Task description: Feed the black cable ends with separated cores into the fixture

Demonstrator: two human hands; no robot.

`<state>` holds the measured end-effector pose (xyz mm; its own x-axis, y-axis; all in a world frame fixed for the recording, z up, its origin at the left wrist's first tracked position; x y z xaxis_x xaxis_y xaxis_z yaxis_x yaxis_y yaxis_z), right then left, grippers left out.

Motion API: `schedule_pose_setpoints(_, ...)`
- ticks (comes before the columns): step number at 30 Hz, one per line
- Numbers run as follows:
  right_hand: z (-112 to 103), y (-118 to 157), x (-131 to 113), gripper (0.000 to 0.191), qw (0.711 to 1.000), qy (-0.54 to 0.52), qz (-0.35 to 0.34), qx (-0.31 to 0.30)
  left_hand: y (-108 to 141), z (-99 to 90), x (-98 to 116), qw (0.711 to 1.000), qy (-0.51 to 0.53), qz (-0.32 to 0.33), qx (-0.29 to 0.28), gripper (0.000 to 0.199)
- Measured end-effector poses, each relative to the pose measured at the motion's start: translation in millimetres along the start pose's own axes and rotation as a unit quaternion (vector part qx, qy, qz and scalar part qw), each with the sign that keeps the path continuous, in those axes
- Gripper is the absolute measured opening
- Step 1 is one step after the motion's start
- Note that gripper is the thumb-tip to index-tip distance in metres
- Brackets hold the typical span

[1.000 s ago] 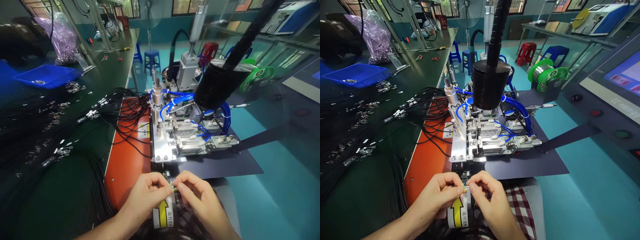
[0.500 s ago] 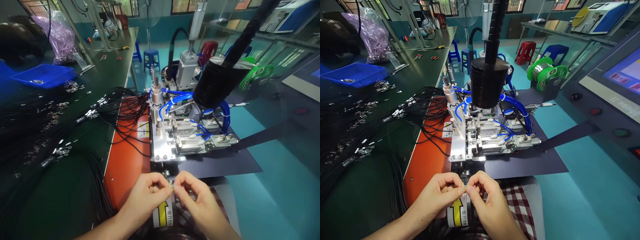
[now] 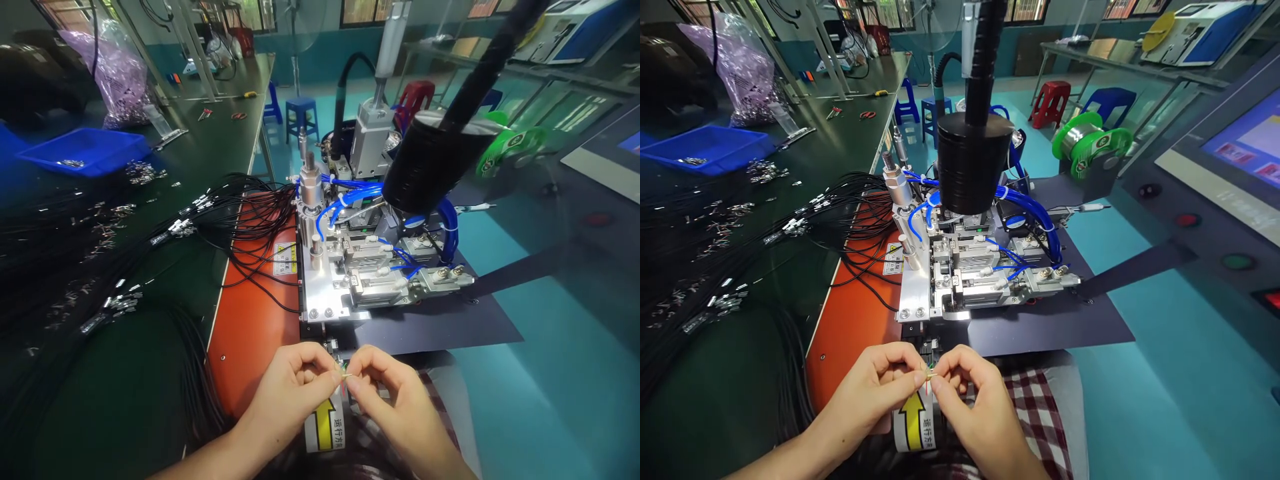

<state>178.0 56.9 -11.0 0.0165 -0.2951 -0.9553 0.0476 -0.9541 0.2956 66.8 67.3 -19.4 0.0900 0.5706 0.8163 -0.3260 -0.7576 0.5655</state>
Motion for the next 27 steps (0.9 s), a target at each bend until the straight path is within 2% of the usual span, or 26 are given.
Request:
schedule_pose_setpoints(9, 1, -1, 10, 0.014, 0.999, -0.035, 0.014, -0.004, 2, 0.7, -2, 0.999, -0.03, -0.007, 0.012, 0.021)
schedule_pose_setpoints(16, 6, 0, 22, 0.019, 0.993, -0.107, 0.048, -0.017, 3, 2.6, -4, 1.0, -0.025, -0.009, 0.014, 0.026)
schedule_pose_setpoints(21, 7, 2, 19, 0.022, 0.995, -0.095, 0.023, -0.008, 3, 1.3, -6, 1.0, 0.015, -0.019, 0.017, 0.03)
schedule_pose_setpoints(27, 2, 2, 17, 0.022, 0.996, -0.088, 0.013, 0.013, 3, 2.6, -5, 1.0, -0.005, -0.012, 0.007, 0.028)
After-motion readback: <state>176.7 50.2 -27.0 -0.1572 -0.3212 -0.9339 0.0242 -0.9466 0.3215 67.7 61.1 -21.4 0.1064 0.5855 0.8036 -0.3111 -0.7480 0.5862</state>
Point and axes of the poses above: each hand's wrist, its own y-axis away from the middle knuckle, its own z-axis out of the palm, x = y × z, the point moved 10 cm from there along -y, towards the middle knuckle, and after that the axes turned 1 degree about -y, right-handed, at the moved point
